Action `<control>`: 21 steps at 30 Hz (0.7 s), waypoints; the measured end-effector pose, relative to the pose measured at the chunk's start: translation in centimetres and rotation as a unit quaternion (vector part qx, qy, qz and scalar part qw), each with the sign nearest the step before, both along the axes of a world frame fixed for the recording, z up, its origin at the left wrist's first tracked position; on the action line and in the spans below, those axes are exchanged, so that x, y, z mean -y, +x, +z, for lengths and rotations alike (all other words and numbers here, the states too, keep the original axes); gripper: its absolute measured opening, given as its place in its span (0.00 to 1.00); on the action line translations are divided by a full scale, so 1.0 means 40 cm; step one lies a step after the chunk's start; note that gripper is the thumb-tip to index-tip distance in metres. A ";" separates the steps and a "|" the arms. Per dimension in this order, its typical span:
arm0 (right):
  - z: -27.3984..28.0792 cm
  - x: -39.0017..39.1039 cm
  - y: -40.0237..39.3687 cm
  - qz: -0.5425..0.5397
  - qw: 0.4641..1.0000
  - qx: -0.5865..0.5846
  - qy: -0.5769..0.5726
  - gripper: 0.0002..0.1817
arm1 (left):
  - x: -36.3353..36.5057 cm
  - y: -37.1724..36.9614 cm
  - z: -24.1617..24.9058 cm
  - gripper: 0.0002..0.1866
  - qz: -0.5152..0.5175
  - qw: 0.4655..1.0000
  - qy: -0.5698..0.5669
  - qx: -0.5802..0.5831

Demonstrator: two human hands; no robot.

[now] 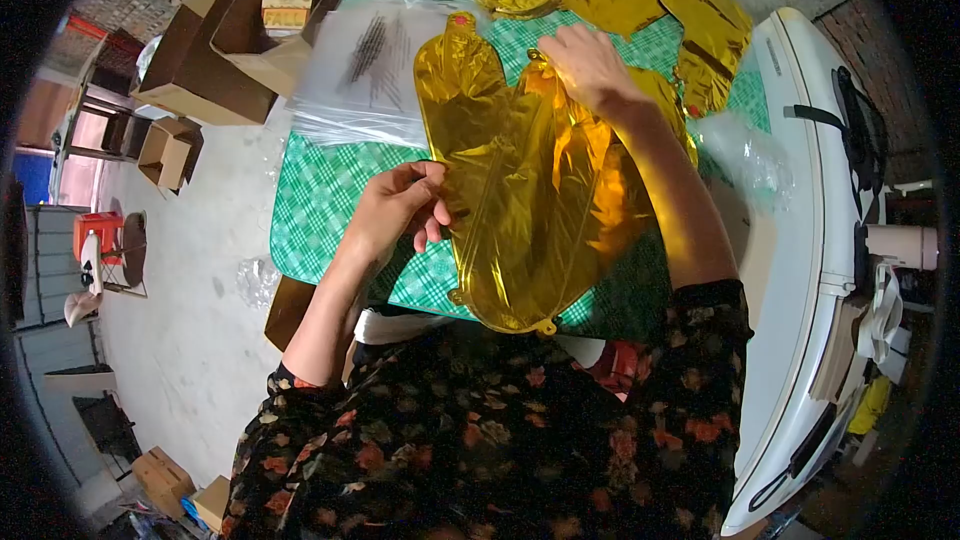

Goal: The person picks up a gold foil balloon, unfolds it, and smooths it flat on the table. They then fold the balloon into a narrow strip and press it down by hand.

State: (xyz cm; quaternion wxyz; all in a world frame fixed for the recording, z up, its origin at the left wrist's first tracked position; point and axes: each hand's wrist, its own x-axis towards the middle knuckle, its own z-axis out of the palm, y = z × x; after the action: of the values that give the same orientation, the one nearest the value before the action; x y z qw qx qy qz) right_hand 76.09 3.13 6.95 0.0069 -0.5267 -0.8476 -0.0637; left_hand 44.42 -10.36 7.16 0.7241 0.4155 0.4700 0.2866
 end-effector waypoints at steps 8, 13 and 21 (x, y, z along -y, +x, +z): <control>0.049 0.018 0.001 0.025 0.999 -0.007 -0.034 0.23 | -0.008 0.003 0.013 0.18 0.064 0.997 0.021 -0.043; 0.045 0.022 0.000 0.030 0.999 -0.010 -0.021 0.23 | 0.000 0.011 0.024 0.18 0.043 0.998 0.029 -0.027; 0.024 0.011 0.000 0.021 1.000 -0.017 -0.008 0.21 | -0.020 0.022 -0.001 0.11 0.036 0.999 0.005 -0.028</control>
State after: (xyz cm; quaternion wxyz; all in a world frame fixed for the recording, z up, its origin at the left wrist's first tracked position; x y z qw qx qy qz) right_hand 76.07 2.70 7.90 0.0181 -0.5101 -0.8586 -0.0478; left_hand 45.31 -9.55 7.11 0.6974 0.4099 0.5037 0.3032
